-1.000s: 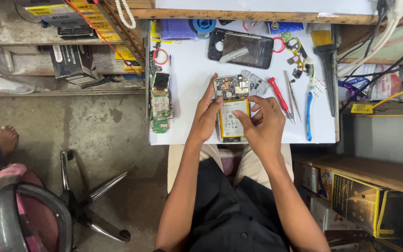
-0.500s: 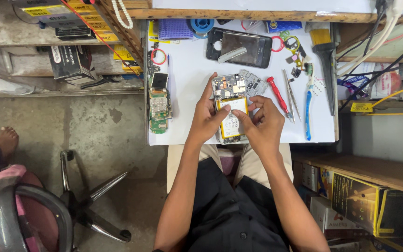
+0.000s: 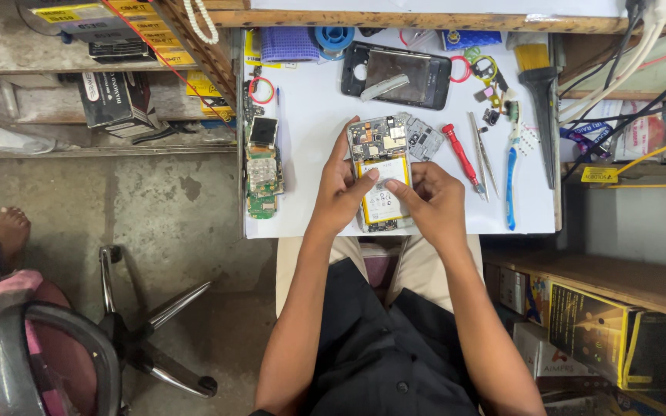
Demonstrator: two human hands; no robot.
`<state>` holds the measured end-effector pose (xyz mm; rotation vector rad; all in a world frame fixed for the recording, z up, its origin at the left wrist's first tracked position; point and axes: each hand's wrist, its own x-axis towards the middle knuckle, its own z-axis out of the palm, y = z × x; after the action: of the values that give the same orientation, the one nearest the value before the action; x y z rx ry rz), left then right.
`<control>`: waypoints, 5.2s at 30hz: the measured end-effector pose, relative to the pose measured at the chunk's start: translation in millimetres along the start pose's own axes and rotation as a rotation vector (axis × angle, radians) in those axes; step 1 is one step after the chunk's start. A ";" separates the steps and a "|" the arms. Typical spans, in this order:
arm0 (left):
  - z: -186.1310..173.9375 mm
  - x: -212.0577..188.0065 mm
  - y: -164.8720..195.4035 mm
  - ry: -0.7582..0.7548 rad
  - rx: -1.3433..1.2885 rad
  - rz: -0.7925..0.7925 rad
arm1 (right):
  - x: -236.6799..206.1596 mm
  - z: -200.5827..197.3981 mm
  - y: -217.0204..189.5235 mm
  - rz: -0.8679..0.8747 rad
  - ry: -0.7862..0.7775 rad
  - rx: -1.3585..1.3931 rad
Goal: The person reassembles a disassembled smartphone on a workbench. They connect a ribbon cable to the motherboard, place the back cover, insert the battery, and fit a metal shielding plate over the battery compartment.
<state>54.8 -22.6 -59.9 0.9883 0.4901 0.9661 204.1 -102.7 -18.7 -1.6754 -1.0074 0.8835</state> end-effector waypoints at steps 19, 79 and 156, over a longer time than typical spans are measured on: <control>3.2 1.3 3.1 -0.036 0.006 -0.021 | -0.8 -20.9 0.5 0.033 -0.196 -0.168; 5.4 -1.5 5.5 -0.091 -0.002 -0.002 | 37.1 -13.8 -10.7 0.131 -0.197 0.419; 10.7 -0.9 4.7 0.002 0.090 0.000 | 43.0 -19.5 -12.5 0.149 -0.308 0.481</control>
<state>60.0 -27.5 -50.6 1.0685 0.5393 0.9521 235.8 -67.9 -5.7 -1.2368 -0.7903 1.3919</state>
